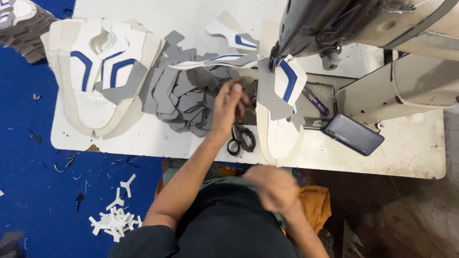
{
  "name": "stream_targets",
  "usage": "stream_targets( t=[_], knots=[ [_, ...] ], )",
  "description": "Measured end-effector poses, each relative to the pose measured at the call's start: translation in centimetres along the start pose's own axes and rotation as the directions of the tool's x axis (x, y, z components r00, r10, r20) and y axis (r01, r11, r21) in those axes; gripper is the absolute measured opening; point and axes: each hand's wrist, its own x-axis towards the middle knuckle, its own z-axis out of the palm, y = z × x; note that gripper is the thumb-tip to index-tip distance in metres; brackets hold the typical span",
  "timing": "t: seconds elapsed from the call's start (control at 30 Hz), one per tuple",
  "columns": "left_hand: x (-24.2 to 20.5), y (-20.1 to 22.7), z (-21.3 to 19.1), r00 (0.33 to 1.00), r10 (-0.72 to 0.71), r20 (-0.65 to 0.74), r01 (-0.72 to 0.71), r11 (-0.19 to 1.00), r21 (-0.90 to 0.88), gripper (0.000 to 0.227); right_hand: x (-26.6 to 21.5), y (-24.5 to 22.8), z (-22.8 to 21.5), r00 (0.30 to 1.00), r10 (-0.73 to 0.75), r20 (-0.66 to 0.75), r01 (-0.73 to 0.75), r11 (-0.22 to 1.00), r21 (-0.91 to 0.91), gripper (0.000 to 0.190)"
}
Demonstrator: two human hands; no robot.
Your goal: The person sews gray fabric pieces onto white shoe parts using a sewing machine. They repeatedly pick up a shoe part, align a gray piece, sew it, and then cut the thread with scissors before moving to the next item.
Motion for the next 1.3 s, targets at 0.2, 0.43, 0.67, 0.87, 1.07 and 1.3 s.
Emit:
stream_targets(
  t=[0.2, 0.43, 0.67, 0.87, 1.07, 1.3],
  knots=[
    [9.9, -1.4, -2.5, 0.872, -0.490, 0.020, 0.425, 0.734, -0.530, 0.058, 0.4, 4.3, 6.5, 0.959, 0.221, 0.175, -0.179, 0.958, -0.225, 0.037],
    [7.3, -0.2, -3.2, 0.925, 0.295, -0.239, -0.224, 0.933, 0.281, 0.029, 2.1, 6.8, 9.3, 0.919, 0.394, 0.005, -0.363, 0.851, -0.379, 0.061],
    [-1.7, 3.0, -2.8, 0.824, 0.547, -0.152, -0.397, 0.746, 0.534, 0.021, 0.6, 10.2, 8.1, 0.680, 0.705, 0.200, -0.704, 0.705, -0.089, 0.051],
    [-1.4, 4.9, -1.7, 0.749, 0.660, -0.065, -0.416, 0.544, 0.729, 0.018, -0.6, 6.8, 7.6, 0.601, 0.799, -0.024, -0.766, 0.584, 0.269, 0.042],
    [-2.0, 3.8, -1.9, 0.665, 0.747, 0.022, -0.453, 0.379, 0.807, 0.018, 1.0, 9.6, 7.1, 0.838, 0.510, -0.196, -0.543, 0.815, -0.202, 0.034],
    [-1.1, 8.4, -4.7, 0.564, 0.823, 0.059, -0.587, 0.350, 0.731, 0.031, 0.0, 11.6, 8.3, 0.706, 0.708, -0.022, -0.709, 0.706, -0.013, 0.027]
  ],
)
